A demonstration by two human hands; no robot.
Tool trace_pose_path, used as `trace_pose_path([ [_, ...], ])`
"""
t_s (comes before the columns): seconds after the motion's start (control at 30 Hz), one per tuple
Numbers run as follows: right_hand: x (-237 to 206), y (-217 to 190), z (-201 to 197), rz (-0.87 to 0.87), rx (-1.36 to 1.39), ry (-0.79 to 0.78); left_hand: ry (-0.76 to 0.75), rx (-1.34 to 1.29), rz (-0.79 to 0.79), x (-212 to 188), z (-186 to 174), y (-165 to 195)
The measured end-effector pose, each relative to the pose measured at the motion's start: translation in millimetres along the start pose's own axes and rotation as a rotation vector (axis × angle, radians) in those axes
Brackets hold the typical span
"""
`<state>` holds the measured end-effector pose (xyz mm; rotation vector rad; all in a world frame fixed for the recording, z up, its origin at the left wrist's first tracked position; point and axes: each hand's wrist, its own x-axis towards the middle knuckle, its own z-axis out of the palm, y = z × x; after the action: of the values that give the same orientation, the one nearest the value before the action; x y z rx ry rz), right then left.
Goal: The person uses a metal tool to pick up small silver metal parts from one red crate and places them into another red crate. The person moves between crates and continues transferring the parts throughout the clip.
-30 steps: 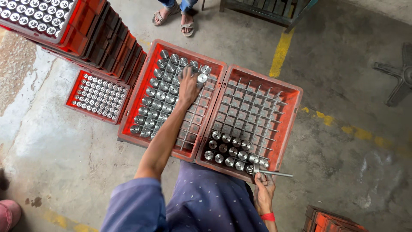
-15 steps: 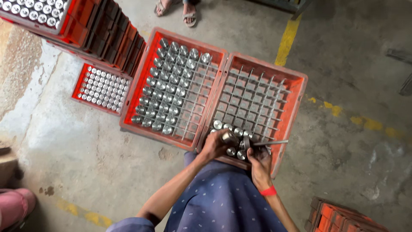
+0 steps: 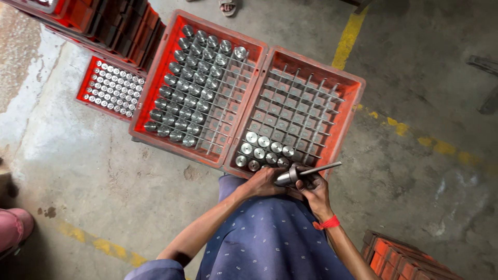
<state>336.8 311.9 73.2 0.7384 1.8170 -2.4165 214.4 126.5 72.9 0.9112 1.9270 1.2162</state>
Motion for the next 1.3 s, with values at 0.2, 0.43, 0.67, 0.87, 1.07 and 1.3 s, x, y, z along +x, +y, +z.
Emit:
trace_pose_path([
  [0.2,4.3,43.9,-46.8,-0.08,0.122,0.288,-0.027,0.235,0.122,36.5,13.6,3.4],
  [0.43,5.2,42.9,-100.1,-0.251,0.266,0.413,-0.051,0.36,0.244,59.3,21.5,-26.0],
  [0.67,-0.2,33.9,-104.0,-0.266,0.39,0.447,0.137,0.576,0.524,56.3,26.0,-58.1],
  [0.87,-16.9,58.6,-74.1,-0.137,0.335,0.531,0.397,0.303,0.506,58.9,-46.1,-70.3],
  [1.07,-31.9,64.1,-41.1,-0.138,0.341,0.566,0.736,0.613,0.053,128.2,-199.2,-96.0],
  [1.3,-46.5,82.8,-3.8,-0.121,0.363,0.637,0.784,0.879,-0.128,194.4,-253.0,-113.0],
])
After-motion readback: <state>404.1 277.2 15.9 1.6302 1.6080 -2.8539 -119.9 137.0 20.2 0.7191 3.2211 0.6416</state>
